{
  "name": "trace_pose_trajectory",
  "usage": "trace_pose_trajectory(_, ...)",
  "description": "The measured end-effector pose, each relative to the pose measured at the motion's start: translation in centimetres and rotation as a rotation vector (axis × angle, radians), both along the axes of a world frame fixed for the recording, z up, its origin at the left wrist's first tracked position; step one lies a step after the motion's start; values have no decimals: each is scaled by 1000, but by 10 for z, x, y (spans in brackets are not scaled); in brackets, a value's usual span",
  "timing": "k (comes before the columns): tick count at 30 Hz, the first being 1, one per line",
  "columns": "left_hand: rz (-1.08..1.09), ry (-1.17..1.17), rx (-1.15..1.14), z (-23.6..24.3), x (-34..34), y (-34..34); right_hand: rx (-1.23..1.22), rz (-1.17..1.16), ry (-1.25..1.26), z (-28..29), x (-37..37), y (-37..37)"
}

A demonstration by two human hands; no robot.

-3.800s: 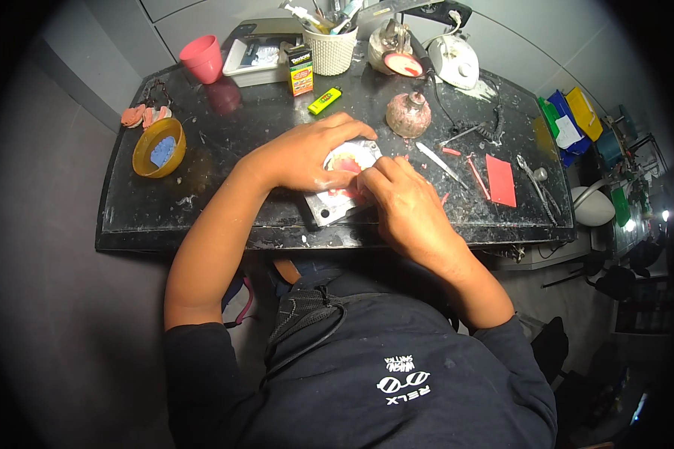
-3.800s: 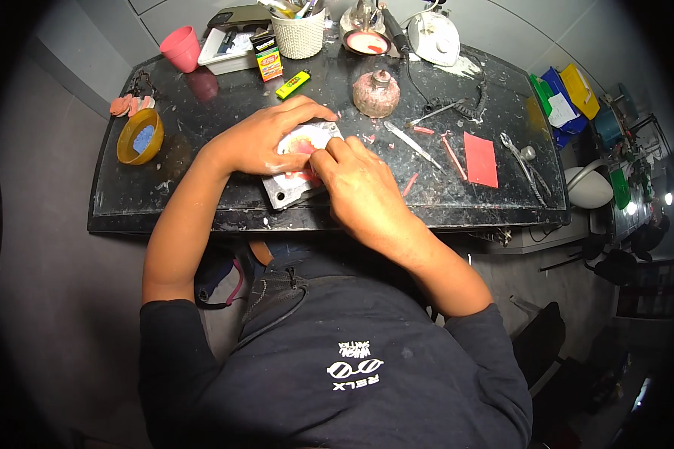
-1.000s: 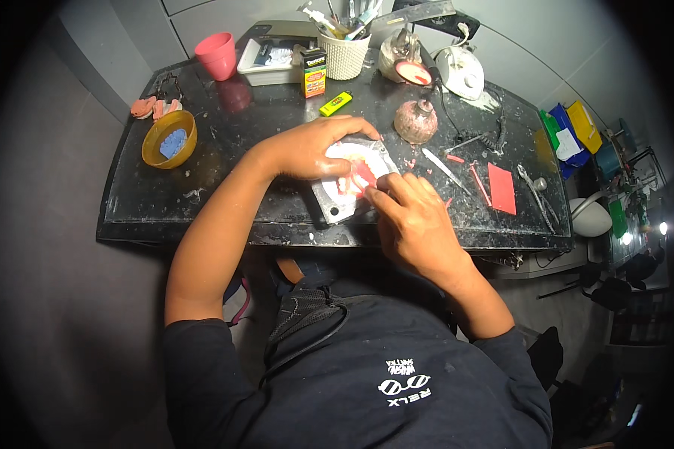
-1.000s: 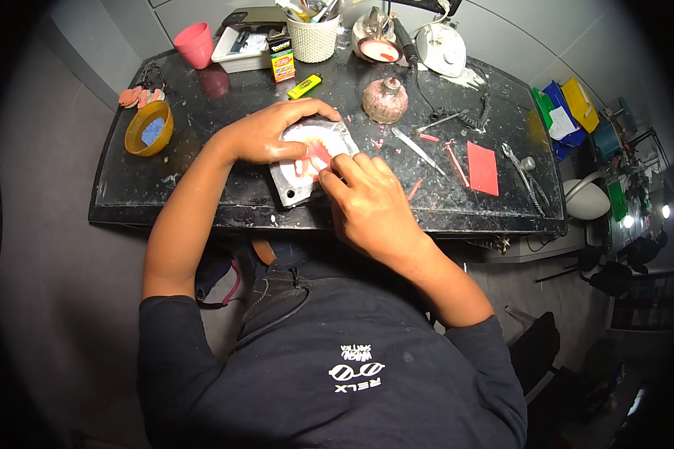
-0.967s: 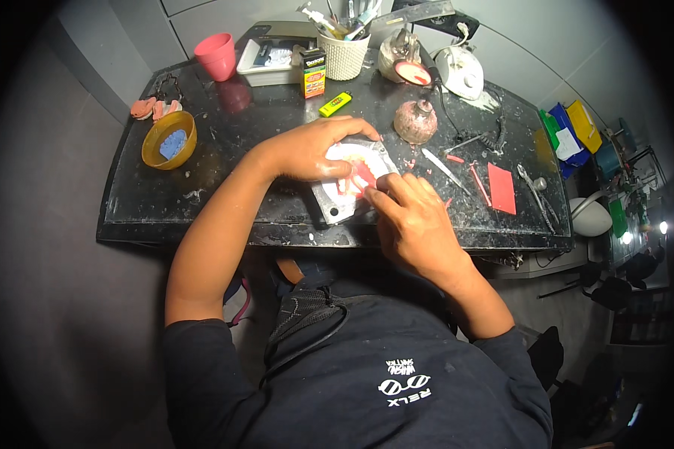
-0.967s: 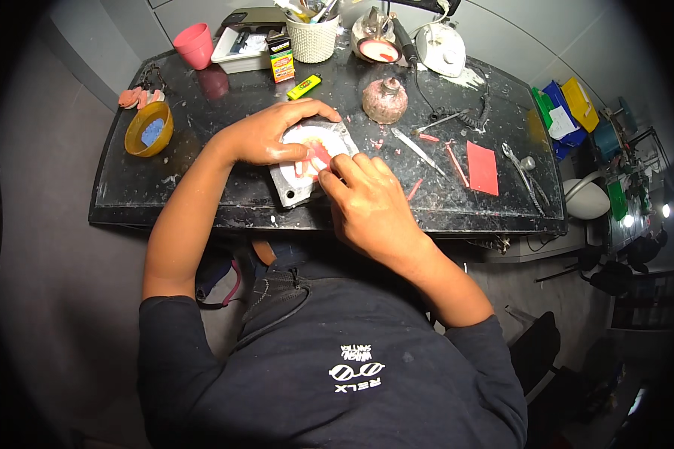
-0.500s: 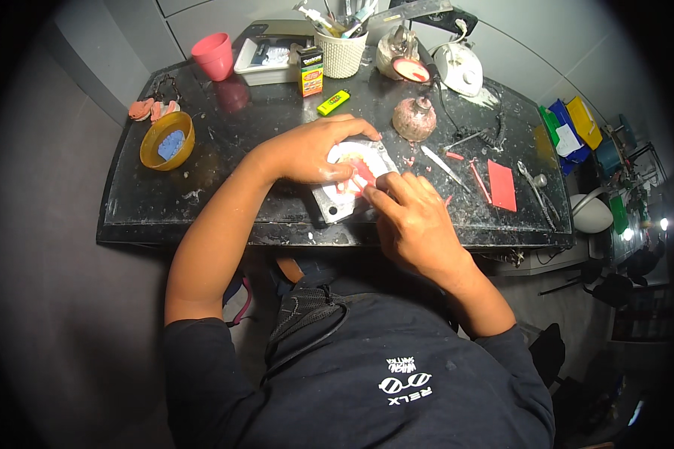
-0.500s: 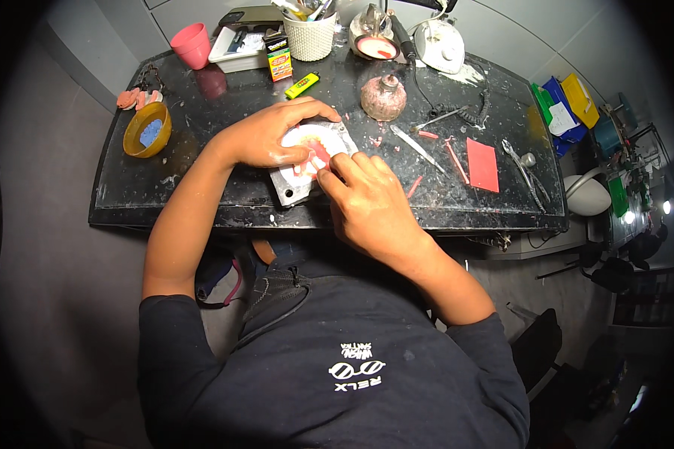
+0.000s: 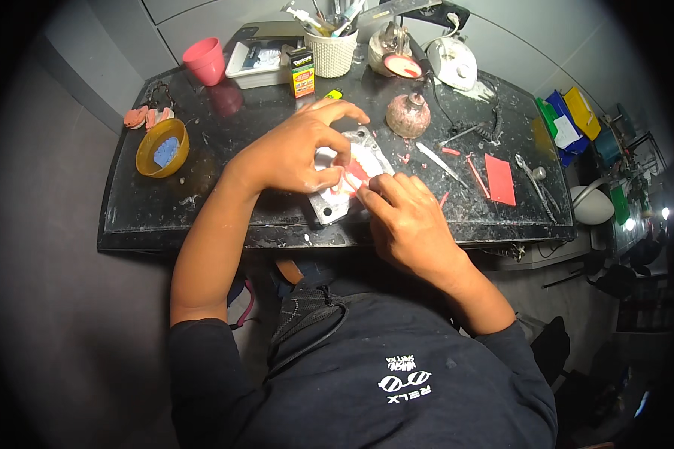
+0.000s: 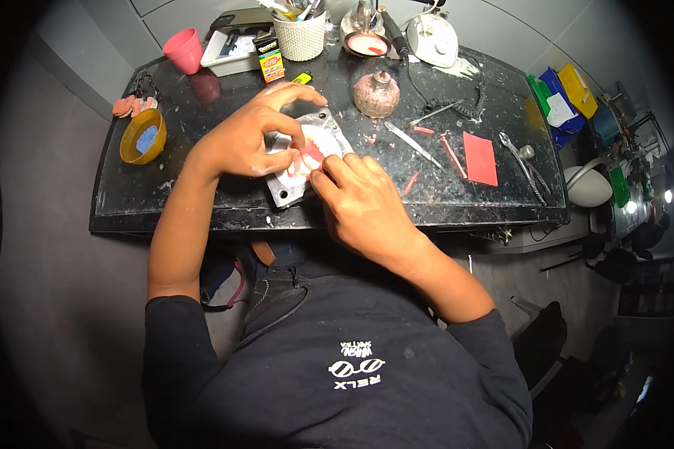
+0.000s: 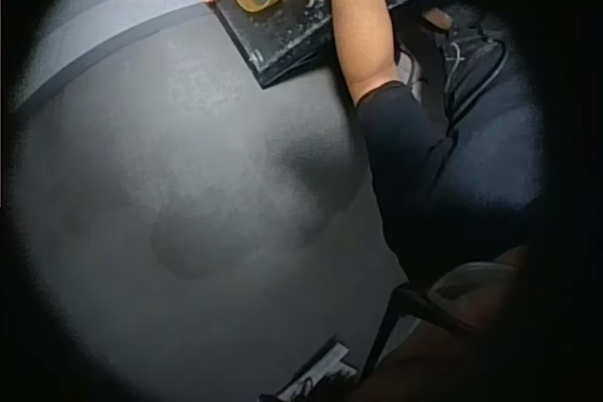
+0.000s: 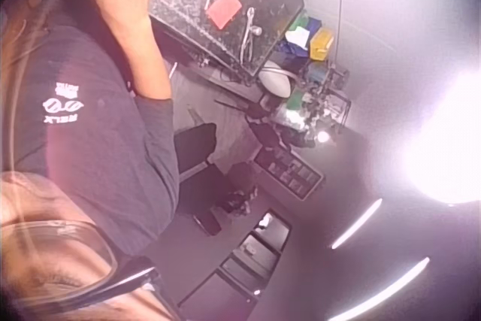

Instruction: The person applies melted wax to a denture mold using a spatula tool, shapes a wax strip by hand, and presses the wax strip onto the mold.

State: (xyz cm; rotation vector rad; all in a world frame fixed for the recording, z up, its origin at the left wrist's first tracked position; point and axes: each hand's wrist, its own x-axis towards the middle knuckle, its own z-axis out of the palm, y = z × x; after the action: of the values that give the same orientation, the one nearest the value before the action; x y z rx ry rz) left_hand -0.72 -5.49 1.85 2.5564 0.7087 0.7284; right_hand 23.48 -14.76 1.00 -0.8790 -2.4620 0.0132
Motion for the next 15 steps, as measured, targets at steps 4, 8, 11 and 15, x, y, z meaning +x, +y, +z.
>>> trace_pose_trajectory(4, 4, -6, 93, 8, -10, -13, -8, 6, 5, 1, 0, 0)
trace_pose_trajectory(8, 149, 28, 181, 4, -6, -45, -16, -3, -8, 1, 2, 0)
trace_pose_trajectory(11, 187, 57, 180, -2, -4, -60, -38, 10, 11, 3, 3, 1)
trace_pose_trajectory(15, 233, 85, 186, -8, -2, -66, -86, 24, 50, 5, 6, 4)
